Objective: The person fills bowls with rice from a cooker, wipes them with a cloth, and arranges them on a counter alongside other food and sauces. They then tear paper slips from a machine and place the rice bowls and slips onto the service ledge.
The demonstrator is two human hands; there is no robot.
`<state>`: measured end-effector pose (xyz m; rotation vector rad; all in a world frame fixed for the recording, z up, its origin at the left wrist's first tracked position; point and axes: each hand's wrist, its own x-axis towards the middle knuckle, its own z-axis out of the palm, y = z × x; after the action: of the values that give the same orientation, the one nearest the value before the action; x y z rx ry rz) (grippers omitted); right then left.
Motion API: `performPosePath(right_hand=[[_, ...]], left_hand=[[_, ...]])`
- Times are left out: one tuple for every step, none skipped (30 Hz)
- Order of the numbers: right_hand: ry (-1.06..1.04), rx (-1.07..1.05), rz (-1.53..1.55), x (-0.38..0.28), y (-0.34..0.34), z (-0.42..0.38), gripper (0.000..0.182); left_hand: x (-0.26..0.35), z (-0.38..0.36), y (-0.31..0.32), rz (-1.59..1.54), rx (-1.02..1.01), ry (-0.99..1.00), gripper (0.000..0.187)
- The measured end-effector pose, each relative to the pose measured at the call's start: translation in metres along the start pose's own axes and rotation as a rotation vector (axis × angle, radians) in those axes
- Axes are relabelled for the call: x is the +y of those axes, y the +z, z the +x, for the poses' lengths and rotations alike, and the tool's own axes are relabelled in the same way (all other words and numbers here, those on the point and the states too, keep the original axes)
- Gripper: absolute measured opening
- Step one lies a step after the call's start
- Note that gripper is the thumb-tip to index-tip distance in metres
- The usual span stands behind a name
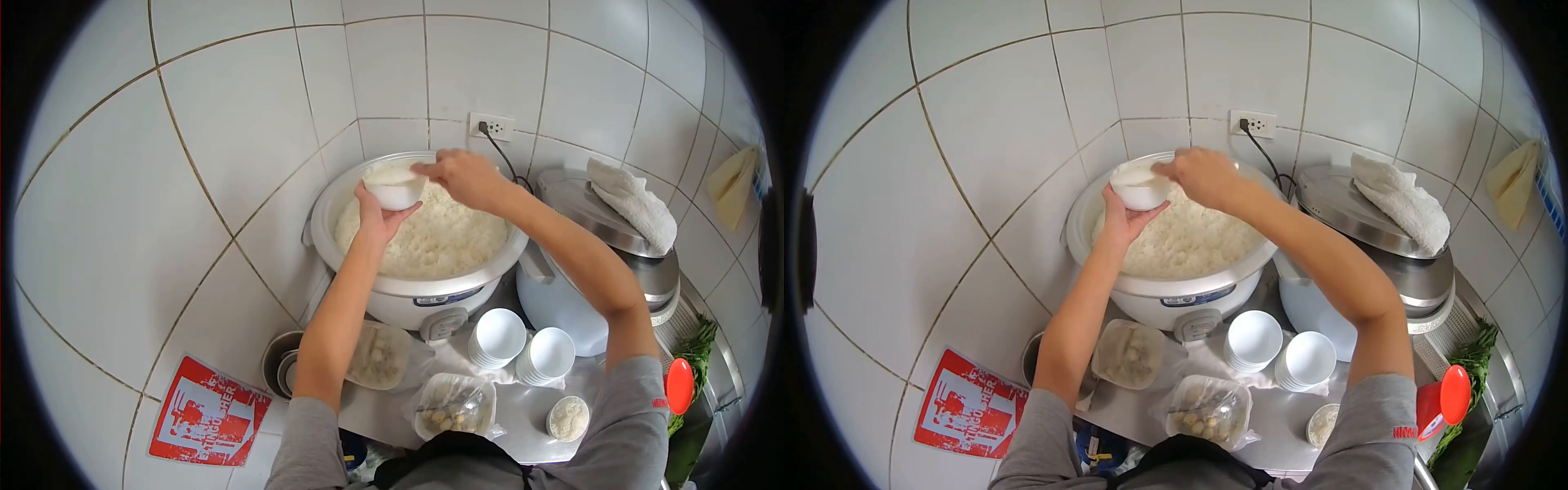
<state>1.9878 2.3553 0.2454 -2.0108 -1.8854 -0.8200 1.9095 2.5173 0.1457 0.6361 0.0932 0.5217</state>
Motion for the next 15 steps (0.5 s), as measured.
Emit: performPosePath(right_hand=[[0.006, 0.046, 0.021, -0.004, -0.003, 0.000, 0.029], [0.106, 0.100, 0.141, 0.000, -0.012, 0.007, 0.029], [0.103, 0.101, 0.145, -0.004, -0.017, 0.008, 0.029], [0.078, 0.077, 0.169, -0.004, -0.024, 0.010, 0.030], [0.060, 0.043, 0.204, -0.007, -0.024, 0.008, 0.030], [0.075, -0.053, 0.180, -0.011, -0.019, 0.007, 0.032], [0.076, -0.055, 0.195, -0.012, -0.022, 0.008, 0.032], [0.117, 0.010, 0.221, -0.007, -0.032, 0.011, 0.030], [0.158, 0.077, 0.245, -0.004, -0.045, 0.012, 0.029], [0.147, 0.120, 0.315, -0.002, -0.063, 0.010, 0.030], [0.140, 0.127, 0.316, 0.006, -0.062, 0.004, 0.030], [0.114, 0.059, 0.448, 0.016, -0.055, -0.003, 0.031], [0.090, -0.010, 0.580, 0.022, -0.046, -0.009, 0.033], [0.073, -0.072, 0.546, 0.028, -0.035, -0.011, 0.034], [0.071, -0.061, 0.544, 0.029, -0.027, -0.009, 0.034]], left_hand=[[0.000, -0.001, 0.004, 0.019, 0.014, 0.012, 0.056], [0.003, -0.004, 0.006, 0.040, 0.033, 0.027, 0.055], [0.007, -0.009, 0.010, 0.041, 0.037, 0.030, 0.055], [0.011, -0.010, 0.016, 0.070, 0.023, 0.058, 0.054], [0.011, -0.015, 0.019, 0.099, 0.023, 0.078, 0.053], [0.013, -0.020, 0.021, 0.099, 0.042, 0.071, 0.053], [0.019, -0.021, 0.024, 0.108, 0.041, 0.088, 0.054], [0.024, -0.021, 0.028, 0.115, 0.034, 0.111, 0.055], [0.026, -0.021, 0.026, 0.119, 0.041, 0.116, 0.055], [0.026, -0.020, 0.023, 0.065, 0.041, 0.104, 0.055], [0.028, -0.018, 0.022, 0.007, 0.033, 0.097, 0.055], [0.030, -0.018, 0.020, 0.009, 0.033, 0.105, 0.055], [0.031, -0.021, 0.018, 0.011, 0.033, 0.063, 0.054], [0.033, -0.022, 0.018, 0.016, 0.030, 0.021, 0.053], [0.034, -0.024, 0.020, 0.024, 0.023, 0.025, 0.053]])
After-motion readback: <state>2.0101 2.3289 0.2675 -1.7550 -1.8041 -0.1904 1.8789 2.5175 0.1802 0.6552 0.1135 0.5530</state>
